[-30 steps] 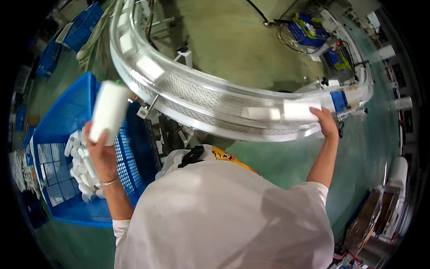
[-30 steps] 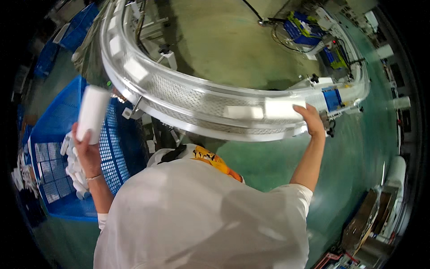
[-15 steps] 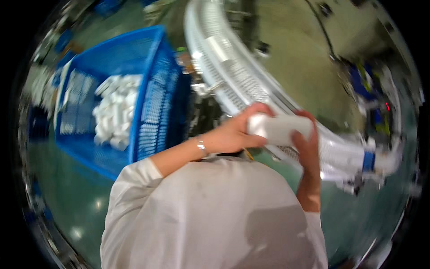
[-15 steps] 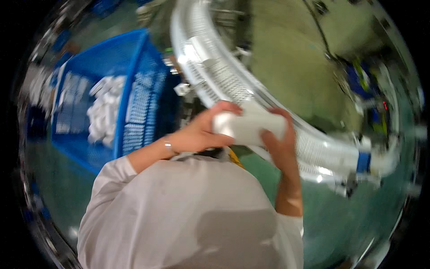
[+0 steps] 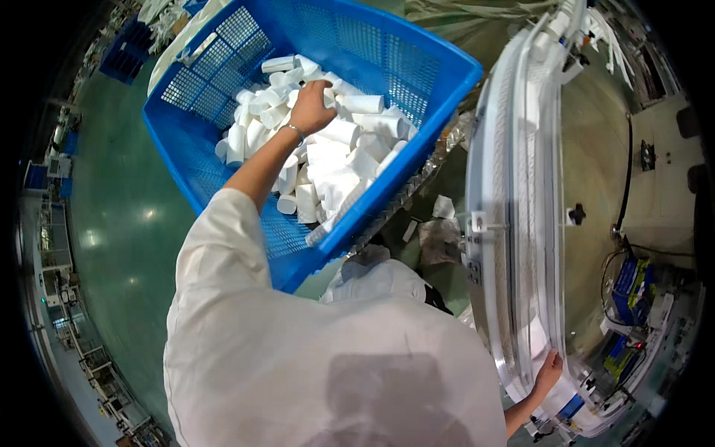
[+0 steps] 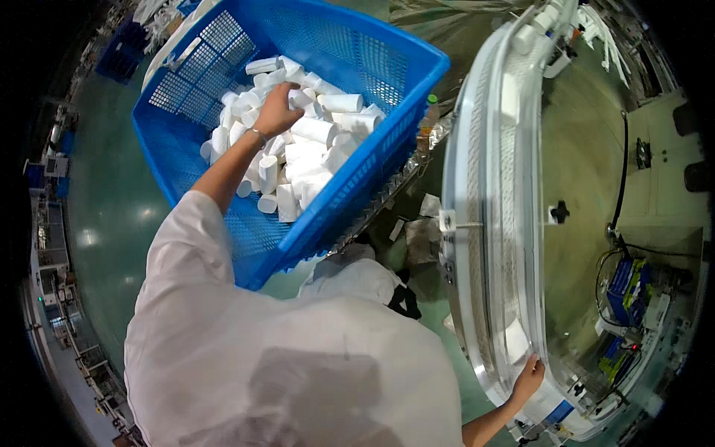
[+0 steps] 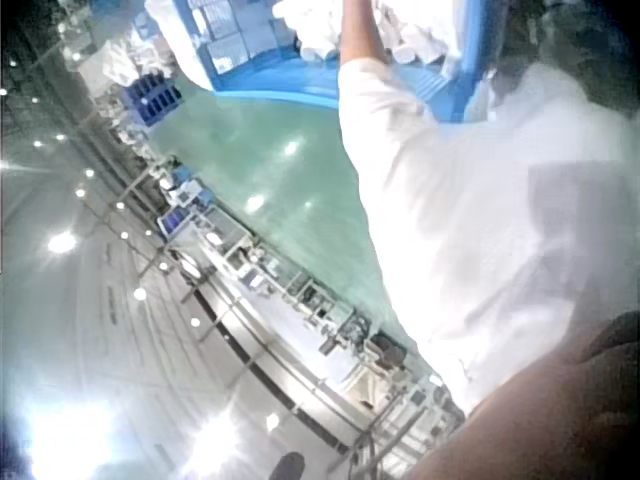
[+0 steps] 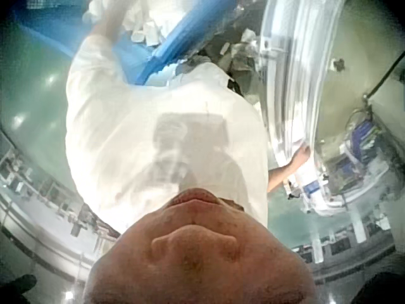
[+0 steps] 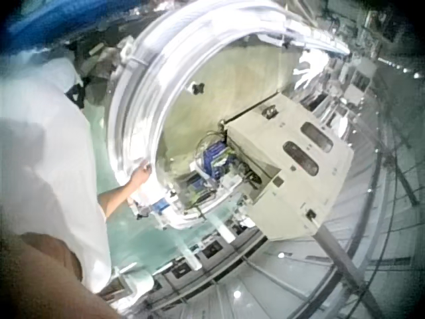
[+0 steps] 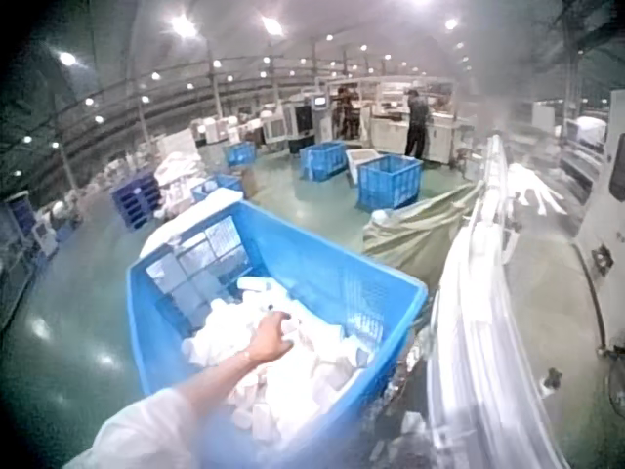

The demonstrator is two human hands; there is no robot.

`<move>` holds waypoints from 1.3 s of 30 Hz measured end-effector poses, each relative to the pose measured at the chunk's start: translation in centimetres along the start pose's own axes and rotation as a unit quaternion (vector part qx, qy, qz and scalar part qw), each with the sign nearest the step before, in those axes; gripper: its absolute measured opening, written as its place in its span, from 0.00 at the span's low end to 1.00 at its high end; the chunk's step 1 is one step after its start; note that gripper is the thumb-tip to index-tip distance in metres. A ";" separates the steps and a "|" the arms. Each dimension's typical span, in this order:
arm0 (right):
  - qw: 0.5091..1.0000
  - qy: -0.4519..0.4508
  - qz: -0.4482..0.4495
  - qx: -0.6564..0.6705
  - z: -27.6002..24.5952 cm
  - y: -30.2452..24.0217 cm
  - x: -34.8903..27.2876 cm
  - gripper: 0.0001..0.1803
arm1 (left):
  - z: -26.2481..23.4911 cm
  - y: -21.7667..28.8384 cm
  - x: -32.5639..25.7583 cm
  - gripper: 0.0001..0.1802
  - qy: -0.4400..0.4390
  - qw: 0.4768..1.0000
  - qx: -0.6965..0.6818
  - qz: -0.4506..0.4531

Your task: The person picks up white foam blocks from a blue crate and places them onto a curved conveyor belt. The person also applies a liquid from a plastic bottle to one of the foam blocks by hand.

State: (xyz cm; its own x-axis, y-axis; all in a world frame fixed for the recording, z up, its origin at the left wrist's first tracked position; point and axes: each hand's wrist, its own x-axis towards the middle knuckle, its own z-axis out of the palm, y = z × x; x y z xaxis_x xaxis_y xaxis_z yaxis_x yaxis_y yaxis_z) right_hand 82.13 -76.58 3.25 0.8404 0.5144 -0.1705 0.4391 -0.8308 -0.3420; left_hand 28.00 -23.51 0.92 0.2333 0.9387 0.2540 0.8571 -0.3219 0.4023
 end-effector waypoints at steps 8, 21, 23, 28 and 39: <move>0.997 0.028 -0.051 0.041 -3.8 -16.0 -1.1 0.17 | 14.2 -9.1 0.9 0.22 -0.304 0.933 0.192 -0.015; 0.794 -0.081 -0.558 0.227 5.4 -50.0 -5.3 0.24 | -2.6 5.9 5.1 0.36 -0.214 0.876 -0.290 0.321; 0.775 -0.140 -0.566 0.246 6.1 -52.8 -5.8 0.23 | -4.7 8.8 4.5 0.26 -0.197 0.841 -0.364 0.350; 0.873 -0.013 -0.420 0.246 5.8 -48.1 -3.5 0.22 | 1.0 4.7 3.8 0.32 -0.122 0.861 -0.422 0.257; 0.996 -0.012 0.092 0.003 -0.1 -14.2 -1.0 0.25 | 14.3 -1.4 -5.2 0.40 -0.336 0.928 -0.051 -0.153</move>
State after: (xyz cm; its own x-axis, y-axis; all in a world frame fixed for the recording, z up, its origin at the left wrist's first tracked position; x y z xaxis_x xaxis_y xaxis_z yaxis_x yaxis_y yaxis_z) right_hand 75.06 -65.27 8.36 0.8983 0.3590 -0.2534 0.2765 -0.9100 -0.3090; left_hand 32.14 -26.13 -13.53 0.2485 0.8428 -0.4773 0.8908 -0.0054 0.4543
